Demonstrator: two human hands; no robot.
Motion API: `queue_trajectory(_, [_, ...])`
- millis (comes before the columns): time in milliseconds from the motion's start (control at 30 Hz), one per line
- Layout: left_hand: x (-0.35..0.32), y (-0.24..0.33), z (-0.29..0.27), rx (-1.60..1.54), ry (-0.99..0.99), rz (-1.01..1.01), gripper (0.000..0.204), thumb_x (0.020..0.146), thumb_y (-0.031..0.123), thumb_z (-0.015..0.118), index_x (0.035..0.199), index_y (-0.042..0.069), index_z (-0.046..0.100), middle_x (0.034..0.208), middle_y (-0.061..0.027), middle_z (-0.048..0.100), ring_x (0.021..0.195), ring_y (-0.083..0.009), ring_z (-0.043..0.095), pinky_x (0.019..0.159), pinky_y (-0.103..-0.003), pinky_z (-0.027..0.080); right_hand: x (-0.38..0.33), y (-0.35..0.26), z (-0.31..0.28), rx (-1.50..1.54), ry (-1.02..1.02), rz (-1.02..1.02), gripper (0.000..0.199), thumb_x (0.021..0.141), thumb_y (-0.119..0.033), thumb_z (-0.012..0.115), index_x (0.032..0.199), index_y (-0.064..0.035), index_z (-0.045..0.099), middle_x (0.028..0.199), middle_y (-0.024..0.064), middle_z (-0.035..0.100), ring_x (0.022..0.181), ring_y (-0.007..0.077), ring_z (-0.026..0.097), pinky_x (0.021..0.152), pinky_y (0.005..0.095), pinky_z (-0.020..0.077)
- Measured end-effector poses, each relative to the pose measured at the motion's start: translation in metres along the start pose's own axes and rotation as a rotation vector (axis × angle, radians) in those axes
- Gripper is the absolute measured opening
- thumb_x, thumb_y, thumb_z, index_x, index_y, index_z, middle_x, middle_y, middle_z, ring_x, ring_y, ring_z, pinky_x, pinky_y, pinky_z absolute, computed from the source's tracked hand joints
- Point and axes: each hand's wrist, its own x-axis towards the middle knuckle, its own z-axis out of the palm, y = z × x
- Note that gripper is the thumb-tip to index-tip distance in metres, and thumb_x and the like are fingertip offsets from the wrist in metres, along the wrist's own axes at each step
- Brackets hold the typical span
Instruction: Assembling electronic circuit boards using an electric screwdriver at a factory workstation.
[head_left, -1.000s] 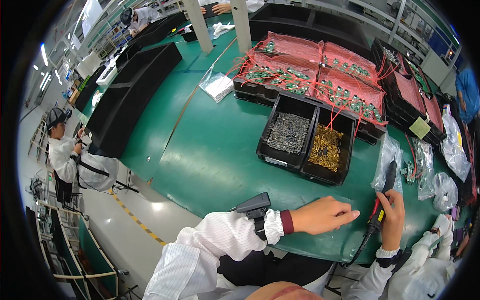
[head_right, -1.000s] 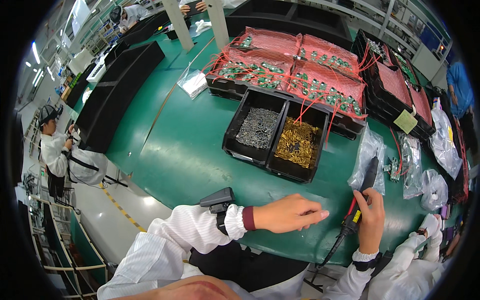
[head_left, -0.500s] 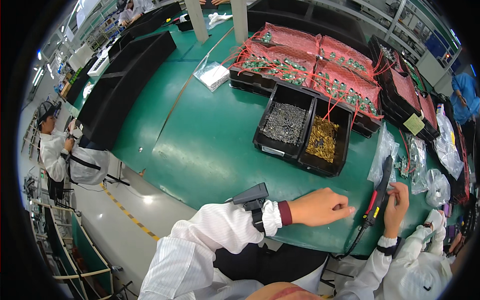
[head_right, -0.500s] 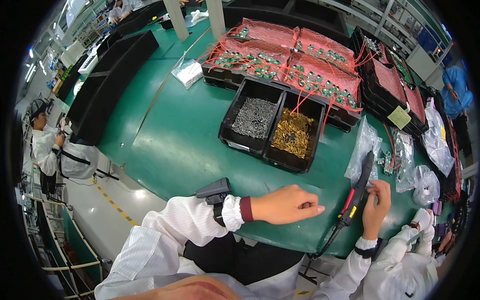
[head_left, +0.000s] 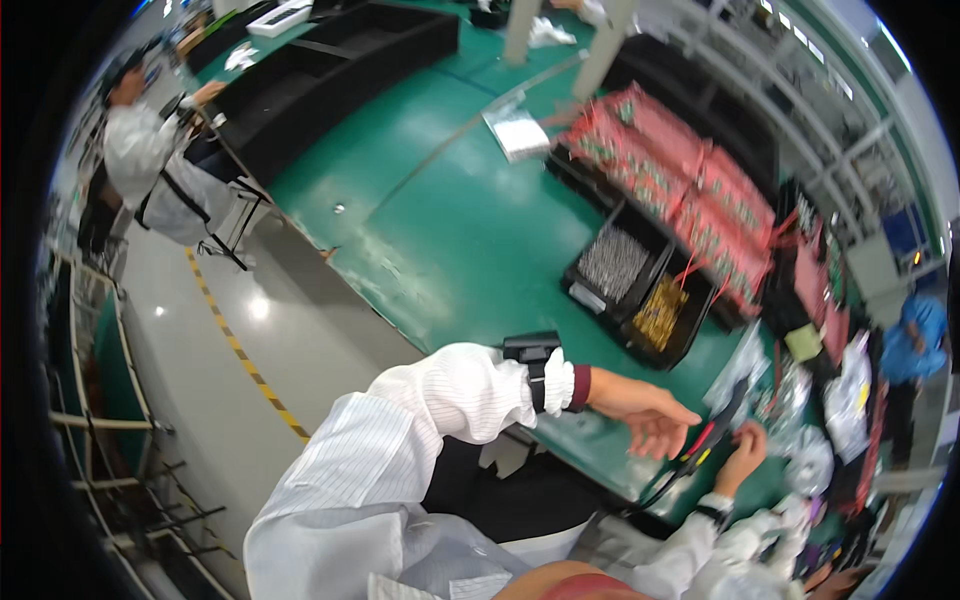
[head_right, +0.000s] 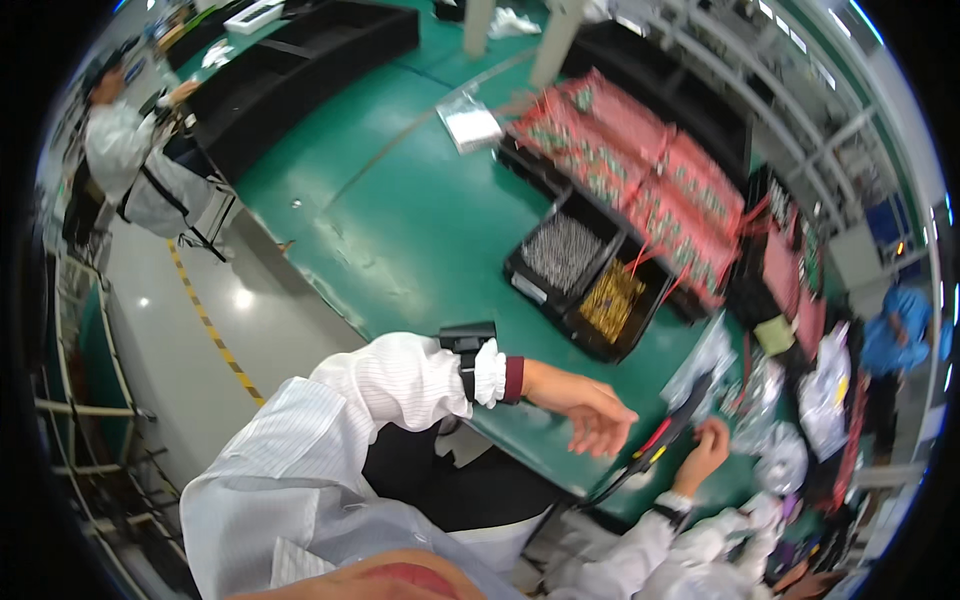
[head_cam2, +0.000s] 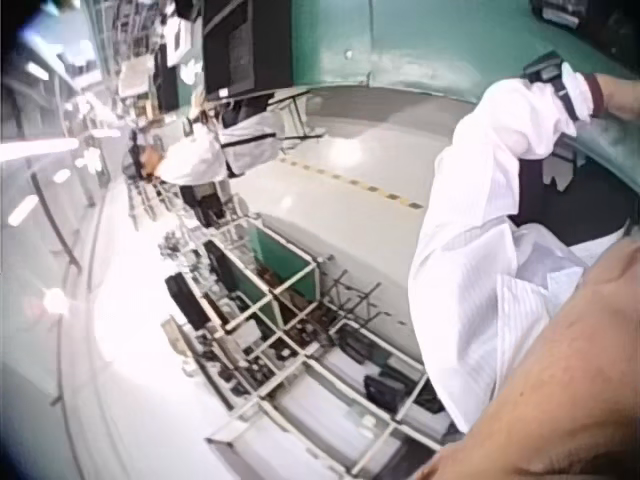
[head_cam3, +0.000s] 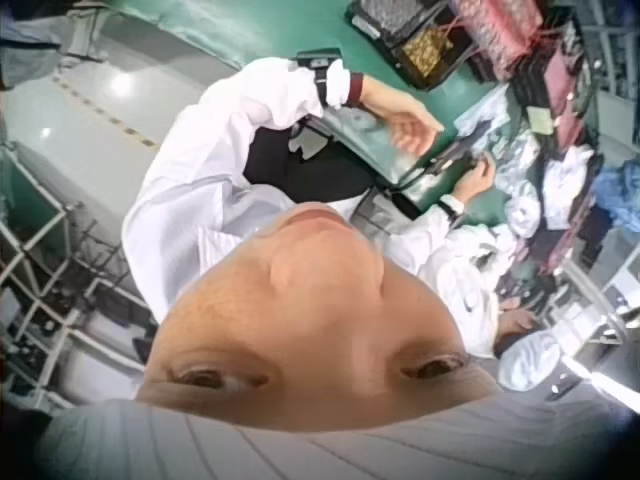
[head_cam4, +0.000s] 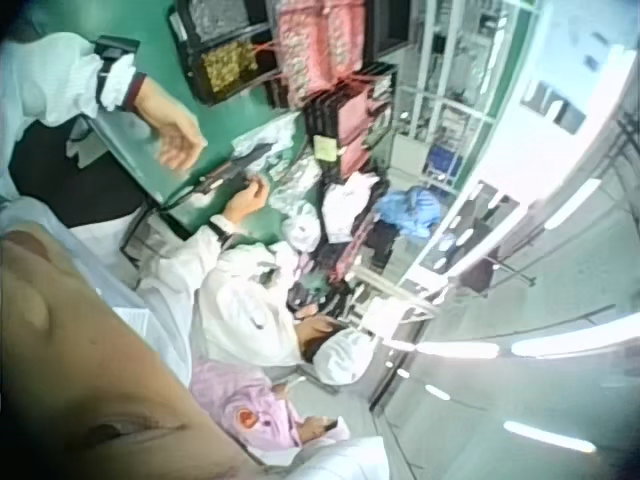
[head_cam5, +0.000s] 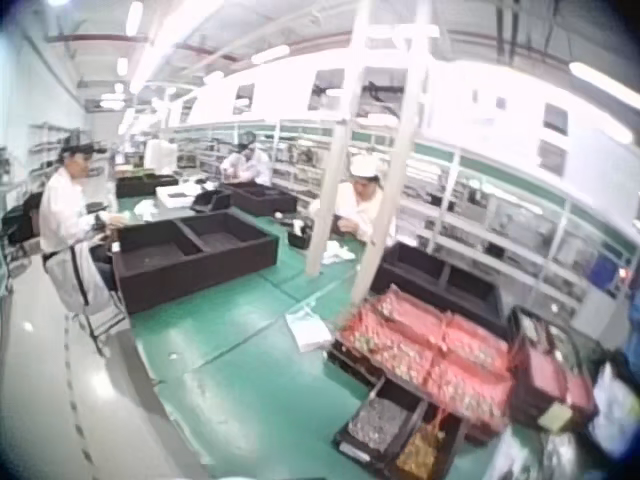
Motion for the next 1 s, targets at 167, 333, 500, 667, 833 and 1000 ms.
queue_trajectory(167, [-0.007, -0.019, -0.008, 0.047, 0.068, 0.048, 0.060, 0.109, 0.052, 0.041, 0.091, 0.002, 0.069, 0.074, -0.0023, 0.062, 0.063, -0.0127, 0.057, 0.061, -0.028, 0.046, -0.002, 0.009, 0.007, 0.104, 0.049, 0.121, 0.016, 0.097, -0.006, 0.057, 0.097, 0.0027, 0.070, 0.083, 0.0054, 0.067, 0.072, 0.0120, 0.060, 0.066, 0.0259, 0.0473])
queue_trajectory(333, [-0.003, -0.021, -0.007, 0.157, 0.025, 0.121, 0.055, 0.108, 0.044, 0.048, 0.062, 0.014, 0.041, 0.059, 0.0073, 0.024, 0.051, -0.0081, 0.022, 0.049, -0.028, 0.022, 0.000, 0.010, 0.005, 0.012, 0.067, 0.091, 0.018, 0.099, -0.013, 0.060, 0.095, 0.0023, 0.071, 0.077, 0.0038, 0.065, 0.067, 0.0101, 0.057, 0.062, 0.0250, 0.0450])
queue_trajectory(500, [0.003, -0.024, -0.010, -0.219, -0.114, 0.115, 0.057, 0.110, 0.041, 0.044, 0.059, 0.017, 0.032, 0.057, 0.0083, 0.023, 0.048, -0.0063, 0.019, 0.045, -0.027, 0.016, -0.006, 0.023, -0.001, 0.009, 0.178, 0.186, 0.020, 0.099, -0.015, 0.062, 0.091, 0.0015, 0.070, 0.076, 0.0031, 0.066, 0.066, 0.0099, 0.059, 0.059, 0.0250, 0.0471])
queue_trajectory(667, [-0.001, -0.014, -0.016, -0.223, -0.080, 0.115, 0.057, 0.110, 0.040, 0.042, 0.060, 0.015, 0.033, 0.057, 0.0072, 0.024, 0.048, -0.0077, 0.021, 0.047, -0.027, 0.017, -0.003, 0.005, 0.013, 0.046, 0.195, 0.225, 0.009, 0.096, -0.010, 0.067, 0.093, -0.0015, 0.070, 0.076, 0.0024, 0.066, 0.065, 0.0098, 0.060, 0.060, 0.0250, 0.0481])
queue_trajectory(833, [-0.005, -0.021, -0.016, -0.238, -0.063, 0.049, 0.052, 0.110, 0.039, 0.042, 0.067, 0.010, 0.044, 0.059, 0.0065, 0.028, 0.050, -0.0070, 0.022, 0.049, -0.026, 0.019, 0.009, 0.001, 0.027, 0.072, 0.242, 0.248, 0.007, 0.094, -0.008, 0.070, 0.094, -0.0017, 0.071, 0.076, 0.0008, 0.067, 0.064, 0.0094, 0.061, 0.059, 0.0240, 0.0472])
queue_trajectory(1000, [0.006, -0.016, -0.008, -0.113, -0.093, -0.054, 0.050, 0.110, 0.039, 0.045, 0.078, 0.003, 0.059, 0.060, 0.0074, 0.028, 0.050, -0.0057, 0.021, 0.048, -0.026, 0.019, -0.010, 0.011, 0.001, 0.015, 0.278, 0.256, 0.011, 0.095, -0.010, 0.071, 0.095, 0.0001, 0.073, 0.079, 0.0007, 0.068, 0.068, 0.0081, 0.062, 0.063, 0.0235, 0.0505])
